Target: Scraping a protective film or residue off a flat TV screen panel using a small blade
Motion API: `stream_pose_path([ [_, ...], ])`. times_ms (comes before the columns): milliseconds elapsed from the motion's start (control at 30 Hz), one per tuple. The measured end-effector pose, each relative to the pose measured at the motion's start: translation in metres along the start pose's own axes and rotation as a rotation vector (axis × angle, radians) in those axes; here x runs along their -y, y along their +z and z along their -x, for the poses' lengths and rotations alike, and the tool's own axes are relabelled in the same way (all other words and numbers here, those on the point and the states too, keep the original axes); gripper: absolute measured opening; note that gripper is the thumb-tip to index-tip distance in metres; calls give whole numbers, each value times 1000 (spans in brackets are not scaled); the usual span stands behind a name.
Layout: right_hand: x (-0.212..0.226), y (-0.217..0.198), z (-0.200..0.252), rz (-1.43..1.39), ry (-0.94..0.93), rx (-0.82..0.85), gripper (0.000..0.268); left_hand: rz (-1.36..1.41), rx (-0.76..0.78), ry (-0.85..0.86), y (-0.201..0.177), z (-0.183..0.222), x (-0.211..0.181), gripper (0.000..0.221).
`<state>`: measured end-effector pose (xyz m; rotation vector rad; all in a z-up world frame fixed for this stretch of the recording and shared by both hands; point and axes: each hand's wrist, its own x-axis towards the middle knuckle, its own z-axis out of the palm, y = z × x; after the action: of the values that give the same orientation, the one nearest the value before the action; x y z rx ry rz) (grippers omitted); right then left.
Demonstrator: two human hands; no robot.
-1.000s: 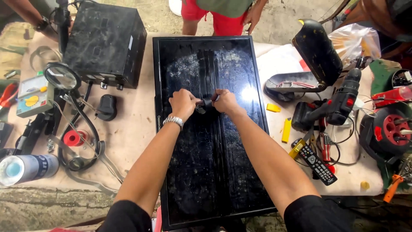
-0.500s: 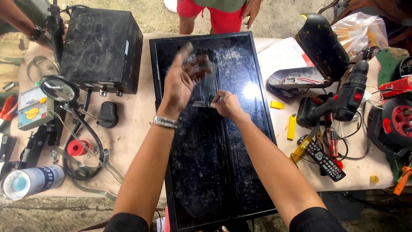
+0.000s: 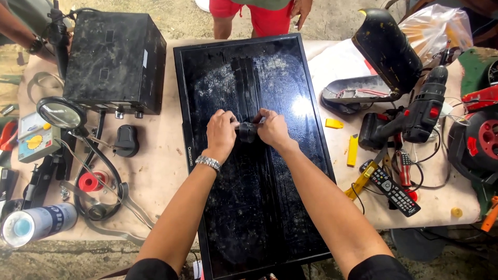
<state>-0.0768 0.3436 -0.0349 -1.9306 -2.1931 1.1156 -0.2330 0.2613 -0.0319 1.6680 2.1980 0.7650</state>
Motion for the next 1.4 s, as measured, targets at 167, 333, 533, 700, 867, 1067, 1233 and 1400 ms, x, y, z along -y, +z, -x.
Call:
stream_pose_path([
  [167,24,-19,17,-21,79,27,7,-127,153,-234,32,-24,21,10],
  [333,18,-17,19,5,66,58,9,-179,184,-235,21,-22,12,8],
  [533,11,-26,53,-16,84,107,8,-231,210,-239,15,9,-4,13],
  [700,7,-28,80,-22,109,159,7,-118,209,-270,20,40,-5,18],
  [867,4,-34,114,-3,140,185,4,-120,202,-305,29,72,-5,19],
  [1067,-9,-39,175,23,94,189,9,-45,240,-423,30,129,-21,26],
  [1233,-33,-26,222,-8,25,190,11,-42,251,-379,17,178,-35,21],
  [1400,-50,-24,258,-67,-86,133,16,-44,171,-265,14,210,-40,22],
])
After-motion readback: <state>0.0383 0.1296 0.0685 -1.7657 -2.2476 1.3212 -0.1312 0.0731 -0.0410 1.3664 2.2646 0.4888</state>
